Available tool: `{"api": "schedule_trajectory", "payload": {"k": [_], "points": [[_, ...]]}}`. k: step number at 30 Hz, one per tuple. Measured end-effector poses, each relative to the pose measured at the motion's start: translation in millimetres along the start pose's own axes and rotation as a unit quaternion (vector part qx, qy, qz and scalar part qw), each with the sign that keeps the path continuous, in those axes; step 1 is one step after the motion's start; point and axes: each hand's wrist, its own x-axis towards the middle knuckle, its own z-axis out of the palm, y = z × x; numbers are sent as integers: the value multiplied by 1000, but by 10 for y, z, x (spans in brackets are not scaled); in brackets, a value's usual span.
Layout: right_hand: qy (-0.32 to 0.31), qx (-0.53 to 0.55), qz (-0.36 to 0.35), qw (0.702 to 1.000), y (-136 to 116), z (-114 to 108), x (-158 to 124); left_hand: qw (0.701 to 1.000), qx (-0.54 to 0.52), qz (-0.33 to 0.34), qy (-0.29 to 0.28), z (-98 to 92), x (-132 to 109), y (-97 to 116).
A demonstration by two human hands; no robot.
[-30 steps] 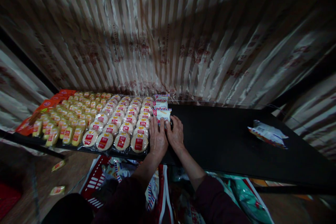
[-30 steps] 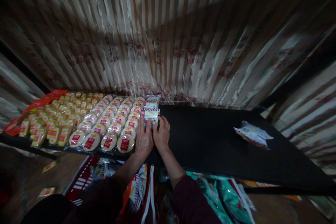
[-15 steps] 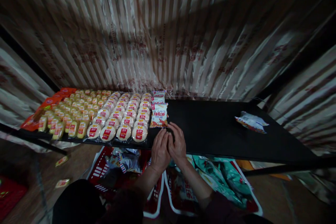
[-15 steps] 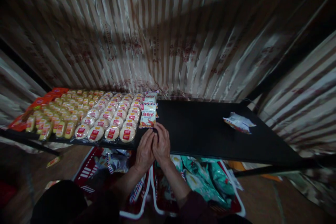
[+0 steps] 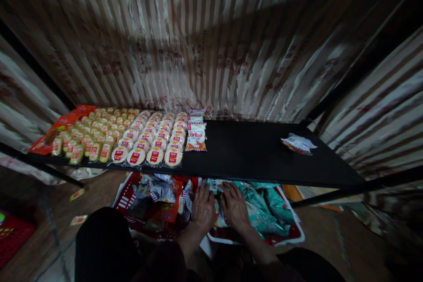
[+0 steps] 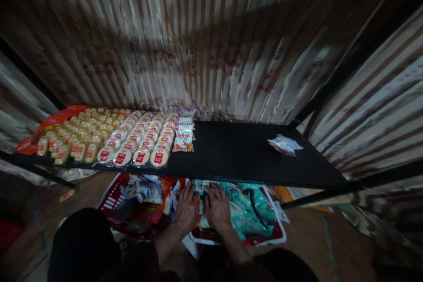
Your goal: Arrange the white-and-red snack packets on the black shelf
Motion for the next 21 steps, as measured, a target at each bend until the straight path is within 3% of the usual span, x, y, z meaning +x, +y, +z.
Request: {"api": "schedule_trajectory", "payload": {"k": [3, 6, 10, 21], "points": [[-58, -63, 63, 994, -17, 51, 10, 998, 14, -60, -23, 55, 6, -66], [-115, -72, 80, 988, -68, 95, 42, 992, 2, -108, -70, 97, 15, -108], [-155, -74, 100, 980, -117, 115, 67, 984, -11, -121, -131, 121, -1, -145], [-198, -64, 117, 971, -92, 113, 81, 985, -26, -109, -129, 20, 10, -164]]}}
